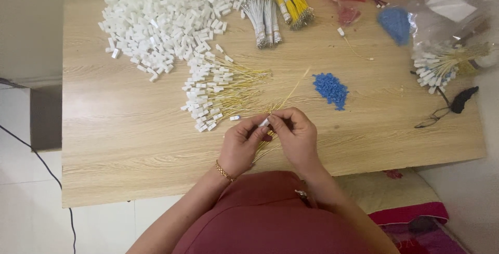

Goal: Assembling small plastic connectors onto thin wires at a factory workstation.

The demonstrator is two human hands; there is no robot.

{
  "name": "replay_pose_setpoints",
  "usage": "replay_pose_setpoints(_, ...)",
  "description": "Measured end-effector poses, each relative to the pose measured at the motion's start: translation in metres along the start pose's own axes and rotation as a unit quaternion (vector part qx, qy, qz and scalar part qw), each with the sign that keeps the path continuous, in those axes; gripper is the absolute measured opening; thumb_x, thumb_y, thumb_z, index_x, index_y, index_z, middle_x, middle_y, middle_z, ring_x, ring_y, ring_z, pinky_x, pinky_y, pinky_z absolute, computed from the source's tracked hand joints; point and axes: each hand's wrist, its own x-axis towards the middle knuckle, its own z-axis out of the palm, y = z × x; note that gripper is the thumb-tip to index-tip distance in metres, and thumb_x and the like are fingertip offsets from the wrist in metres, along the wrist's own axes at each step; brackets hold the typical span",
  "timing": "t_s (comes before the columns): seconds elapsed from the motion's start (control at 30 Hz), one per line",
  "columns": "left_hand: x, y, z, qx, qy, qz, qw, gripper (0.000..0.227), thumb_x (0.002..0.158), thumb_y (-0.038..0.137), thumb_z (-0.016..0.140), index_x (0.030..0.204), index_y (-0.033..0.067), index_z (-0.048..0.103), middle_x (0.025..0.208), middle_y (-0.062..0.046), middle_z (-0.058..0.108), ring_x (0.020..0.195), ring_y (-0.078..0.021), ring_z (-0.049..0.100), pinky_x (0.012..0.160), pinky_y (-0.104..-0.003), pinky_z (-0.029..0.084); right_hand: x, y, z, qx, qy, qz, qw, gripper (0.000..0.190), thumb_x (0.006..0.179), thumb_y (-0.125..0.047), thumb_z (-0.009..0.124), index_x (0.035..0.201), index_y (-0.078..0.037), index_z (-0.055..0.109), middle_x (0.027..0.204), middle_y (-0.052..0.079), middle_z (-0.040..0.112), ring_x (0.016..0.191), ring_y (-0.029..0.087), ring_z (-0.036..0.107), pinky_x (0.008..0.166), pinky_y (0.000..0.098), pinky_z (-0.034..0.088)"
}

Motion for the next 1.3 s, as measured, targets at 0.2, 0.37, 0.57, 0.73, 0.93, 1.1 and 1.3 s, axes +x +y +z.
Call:
replay_pose_setpoints(0.2, 0.003, -0.015, -0.001, -0.085, 0.001, -0.023, 0.996, 0.029, 0.092, 0.004, 0.061, 0.121, -0.0004, 0.064, 0.105, -0.014, 0.071, 0.092, -0.0171, 0.064, 0.08, -0.033, 0.059, -0.004, 0.018, 0.001, 0.016, -0.005, -0.021, 1.0, 0.007, 0.091, -0.009, 0.068, 0.091, -0.002, 0.07, 0.078, 0.013, 0.066, 0.07, 0.014, 0.06, 0.061, 0.0294, 0.051)
replay_pose_setpoints(0.37, 0.004, -0.021, -0.001, -0.134, 0.022, -0.041, 0.99, 0.028, 0.093, 0.002, 0.059, 0.12, -0.004, 0.063, 0.1, -0.016, 0.07, 0.084, -0.0181, 0.066, 0.075, -0.033, 0.062, -0.008, 0.003, 0.005, 0.034, -0.017, -0.045, 0.998, 0.012, 0.094, -0.008, 0.063, 0.1, 0.0, 0.069, 0.086, 0.014, 0.065, 0.076, 0.015, 0.06, 0.065, 0.0303, 0.053)
replay_pose_setpoints(0.57, 0.01, -0.025, -0.003, -0.141, 0.03, -0.071, 0.987, 0.026, 0.094, 0.002, 0.057, 0.117, -0.0056, 0.064, 0.092, -0.017, 0.071, 0.076, -0.0197, 0.07, 0.071, -0.032, 0.063, -0.009, 0.007, 0.004, 0.009, -0.052, -0.06, 0.997, 0.016, 0.093, -0.004, 0.06, 0.106, 0.003, 0.067, 0.09, 0.017, 0.063, 0.082, 0.022, 0.063, 0.067, 0.033, 0.055)
replay_pose_setpoints(0.73, 0.011, -0.021, 0.0, -0.123, 0.033, -0.088, 0.988, 0.026, 0.093, 0.001, 0.058, 0.117, -0.0045, 0.065, 0.091, -0.017, 0.071, 0.073, -0.0194, 0.07, 0.069, -0.032, 0.063, -0.015, -0.002, 0.005, 0.004, -0.051, -0.061, 0.997, 0.019, 0.094, -0.002, 0.057, 0.109, 0.006, 0.065, 0.095, 0.019, 0.062, 0.087, 0.022, 0.062, 0.069, 0.0349, 0.056)
replay_pose_setpoints(0.93, 0.022, -0.032, -0.011, -0.065, 0.004, -0.116, 0.991, 0.024, 0.095, 0.005, 0.056, 0.114, -0.0055, 0.065, 0.089, -0.017, 0.07, 0.074, -0.0211, 0.069, 0.071, -0.036, 0.061, -0.018, 0.034, 0.005, -0.005, -0.053, -0.022, 0.998, 0.022, 0.093, 0.002, 0.056, 0.114, 0.003, 0.064, 0.101, 0.016, 0.061, 0.096, 0.022, 0.061, 0.077, 0.0346, 0.055)
replay_pose_setpoints(1.1, 0.037, -0.073, -0.041, 0.402, -0.064, -0.087, 0.909, 0.028, 0.094, 0.04, 0.058, 0.116, 0.0258, 0.068, 0.105, -0.005, 0.071, 0.103, -0.0291, 0.066, 0.089, -0.044, 0.053, 0.009, 0.119, -0.03, -0.11, -0.001, 0.144, 0.983, 0.018, 0.09, 0.001, 0.061, 0.107, 0.004, 0.066, 0.102, 0.022, 0.061, 0.099, 0.035, 0.061, 0.087, 0.0448, 0.05)
replay_pose_setpoints(1.3, 0.016, -0.125, -0.073, 0.46, -0.071, 0.066, 0.882, 0.034, 0.076, 0.02, 0.074, 0.11, 0.0242, 0.072, 0.097, -0.009, 0.066, 0.093, -0.0341, 0.066, 0.082, -0.043, 0.055, 0.043, 0.216, -0.125, -0.365, 0.122, 0.183, 0.905, 0.02, 0.086, -0.015, 0.065, 0.101, -0.003, 0.068, 0.093, 0.021, 0.069, 0.094, 0.039, 0.066, 0.08, 0.0483, 0.053)
